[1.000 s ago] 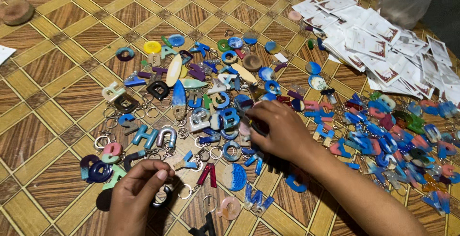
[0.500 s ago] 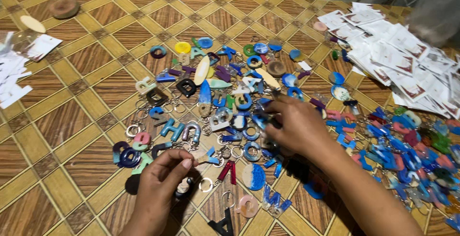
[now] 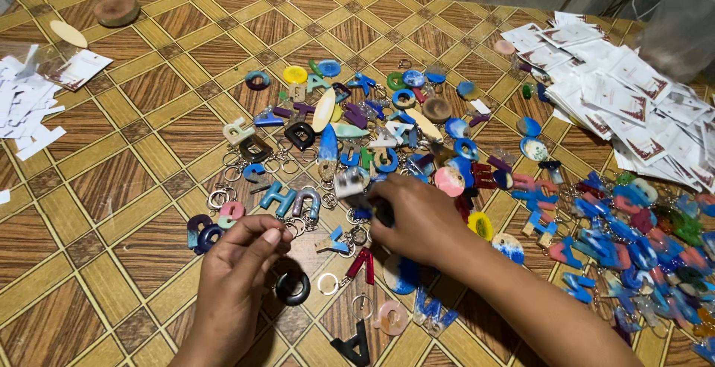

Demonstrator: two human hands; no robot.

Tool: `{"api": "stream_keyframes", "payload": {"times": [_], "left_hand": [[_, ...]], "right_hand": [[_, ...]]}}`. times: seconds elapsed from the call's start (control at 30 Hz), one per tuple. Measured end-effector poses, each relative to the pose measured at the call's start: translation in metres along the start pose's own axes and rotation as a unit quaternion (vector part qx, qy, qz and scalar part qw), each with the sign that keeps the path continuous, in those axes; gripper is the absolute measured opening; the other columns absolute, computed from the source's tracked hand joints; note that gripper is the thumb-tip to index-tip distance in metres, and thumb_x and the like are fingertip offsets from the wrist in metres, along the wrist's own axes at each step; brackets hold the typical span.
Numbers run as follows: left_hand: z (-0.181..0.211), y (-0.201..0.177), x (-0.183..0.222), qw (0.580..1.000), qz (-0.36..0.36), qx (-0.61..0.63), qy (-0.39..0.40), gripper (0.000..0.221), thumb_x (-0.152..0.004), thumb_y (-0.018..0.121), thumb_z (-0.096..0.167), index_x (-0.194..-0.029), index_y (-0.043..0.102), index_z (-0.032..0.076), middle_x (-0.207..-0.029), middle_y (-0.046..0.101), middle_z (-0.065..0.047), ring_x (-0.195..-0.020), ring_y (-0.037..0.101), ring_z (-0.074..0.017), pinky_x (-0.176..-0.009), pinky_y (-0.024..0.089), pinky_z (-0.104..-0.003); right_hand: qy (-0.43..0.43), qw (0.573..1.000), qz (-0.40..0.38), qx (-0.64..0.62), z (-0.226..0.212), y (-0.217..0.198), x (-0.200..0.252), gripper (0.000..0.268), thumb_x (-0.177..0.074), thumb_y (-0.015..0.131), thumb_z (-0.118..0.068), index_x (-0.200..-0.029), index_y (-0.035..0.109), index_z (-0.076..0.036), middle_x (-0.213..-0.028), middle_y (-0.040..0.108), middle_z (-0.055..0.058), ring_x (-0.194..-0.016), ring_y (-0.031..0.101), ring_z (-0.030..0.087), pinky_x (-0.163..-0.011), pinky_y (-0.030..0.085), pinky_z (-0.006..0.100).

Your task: The person uses pliers to attach metal keyrings to various colorful alphabet-shaped resin charms.

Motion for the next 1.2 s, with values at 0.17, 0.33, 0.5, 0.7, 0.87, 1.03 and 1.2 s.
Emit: {"api": "stream_keyframes", "payload": {"times": [0.17,0.33,0.5,0.7,0.87,1.03,1.2], "left_hand": [[0.008,-0.002,-0.003,0.999,0.005,0.033,0.014,0.010,-0.092,0.062,0.007,-0.100,0.065,0.001,-0.094,0.067,-0.015,-0.087,0.060,-0.0233,-0.075,0.046,-0.033],[0.027,-0.001,-0.002,0.994,0.052,0.084,0.037,0.008,-0.095,0.058,0.010,-0.101,0.060,0.005,-0.099,0.067,-0.013,-0.096,0.061,-0.0236,-0.091,0.049,-0.038],[0.031,-0.008,-0.007,0.988,0.079,0.123,0.043,0.016,-0.094,0.058,0.015,-0.107,0.058,0.008,-0.104,0.067,-0.011,-0.106,0.063,-0.0224,-0.098,0.052,-0.042],[0.039,-0.009,-0.006,0.980,0.084,0.164,0.070,0.017,-0.093,0.058,0.011,-0.108,0.057,0.004,-0.102,0.064,-0.014,-0.097,0.061,-0.0231,-0.090,0.051,-0.035],[0.042,-0.006,-0.003,0.981,0.082,0.162,0.061,0.017,-0.093,0.059,0.012,-0.109,0.057,0.004,-0.100,0.065,-0.013,-0.094,0.060,-0.0225,-0.087,0.051,-0.034],[0.048,-0.006,-0.002,0.978,0.088,0.172,0.077,0.018,-0.094,0.059,0.011,-0.110,0.058,0.004,-0.100,0.065,-0.014,-0.096,0.062,-0.0243,-0.087,0.051,-0.034],[0.053,-0.004,0.001,0.976,0.086,0.183,0.078,0.022,-0.093,0.060,0.011,-0.112,0.058,0.003,-0.098,0.066,-0.014,-0.096,0.064,-0.0254,-0.090,0.053,-0.037]], "right_hand": [[-0.043,0.995,0.087,-0.023,-0.002,0.005,-0.013,0.045,-0.079,0.064,-0.032,-0.120,0.067,-0.014,-0.115,0.067,0.009,-0.111,0.061,0.032,-0.077,0.053,0.052],[-0.081,0.994,0.055,-0.053,-0.023,0.009,-0.011,0.038,-0.079,0.065,-0.028,-0.115,0.067,-0.017,-0.104,0.069,0.008,-0.100,0.064,0.031,-0.071,0.053,0.048],[-0.094,0.995,0.030,-0.002,-0.031,0.012,-0.005,0.035,-0.080,0.063,-0.027,-0.111,0.068,-0.013,-0.101,0.068,0.008,-0.095,0.065,0.031,-0.069,0.056,0.049],[-0.099,0.993,0.070,-0.011,-0.042,0.004,0.010,0.043,-0.084,0.065,-0.028,-0.124,0.066,-0.011,-0.121,0.067,0.013,-0.116,0.062,0.032,-0.095,0.053,0.054],[-0.123,0.991,-0.043,-0.026,-0.060,0.016,0.020,0.038,-0.086,0.063,-0.033,-0.120,0.064,-0.015,-0.102,0.069,0.005,-0.090,0.068,0.024,-0.073,0.061,0.042],[-0.161,0.983,-0.091,-0.005,-0.067,0.030,0.015,0.041,-0.089,0.066,-0.040,-0.122,0.063,-0.015,-0.105,0.066,0.007,-0.094,0.065,0.029,-0.069,0.056,0.047],[-0.157,0.987,-0.026,0.017,-0.071,0.029,0.013,0.035,-0.092,0.058,-0.038,-0.118,0.067,-0.015,-0.096,0.068,0.005,-0.089,0.065,0.024,-0.063,0.062,0.040]]}}
Point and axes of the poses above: each hand's wrist, its own x-axis away from the middle knuckle, its own y-axis out of the palm, z = x × y, the point moved 3 cm from there along -x, towards the middle knuckle
